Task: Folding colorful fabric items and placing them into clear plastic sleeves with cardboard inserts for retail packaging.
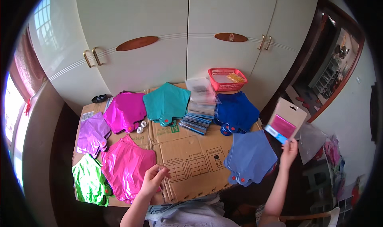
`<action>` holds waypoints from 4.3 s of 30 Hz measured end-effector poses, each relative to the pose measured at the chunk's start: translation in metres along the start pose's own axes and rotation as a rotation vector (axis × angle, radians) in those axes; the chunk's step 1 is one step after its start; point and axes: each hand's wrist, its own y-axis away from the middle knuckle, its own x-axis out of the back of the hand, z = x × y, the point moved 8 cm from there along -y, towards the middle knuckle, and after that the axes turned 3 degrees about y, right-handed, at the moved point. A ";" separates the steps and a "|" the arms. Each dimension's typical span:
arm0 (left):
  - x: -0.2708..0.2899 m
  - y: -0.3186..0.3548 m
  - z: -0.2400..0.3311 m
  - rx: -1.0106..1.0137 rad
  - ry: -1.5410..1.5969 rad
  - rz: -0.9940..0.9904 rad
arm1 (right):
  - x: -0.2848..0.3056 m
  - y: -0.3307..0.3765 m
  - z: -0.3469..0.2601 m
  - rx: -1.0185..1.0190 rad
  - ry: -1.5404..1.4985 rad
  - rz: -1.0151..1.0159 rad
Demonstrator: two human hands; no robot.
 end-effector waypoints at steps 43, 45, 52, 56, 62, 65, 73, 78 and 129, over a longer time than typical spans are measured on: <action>0.298 0.384 -0.386 0.683 -0.135 1.309 | -0.302 0.454 -0.349 1.155 -0.289 -1.254; 0.302 0.395 -0.391 0.721 -0.031 1.303 | -0.310 0.466 -0.352 1.173 -0.193 -1.282; 0.311 0.434 -0.399 0.923 0.052 1.242 | -0.327 0.488 -0.322 1.050 -0.198 -1.494; 0.340 0.441 -0.363 1.185 -0.739 1.054 | -0.341 0.463 -0.319 0.600 -0.393 -1.481; 0.328 0.379 -0.195 0.207 -0.428 1.817 | -0.355 0.458 -0.294 0.209 -0.347 -1.649; 0.255 0.316 -0.055 -0.420 -0.870 1.712 | -0.367 0.462 -0.278 0.072 -0.361 -1.737; 0.146 0.132 0.052 -0.472 -1.250 0.392 | -0.366 0.453 -0.259 -1.228 -0.971 -1.747; 0.147 0.104 0.031 -0.249 -1.409 0.250 | -0.373 0.392 -0.218 -1.444 -1.230 -1.519; -0.176 -0.052 0.037 -1.123 -1.314 -0.645 | -0.111 0.166 -0.088 0.578 0.653 -0.773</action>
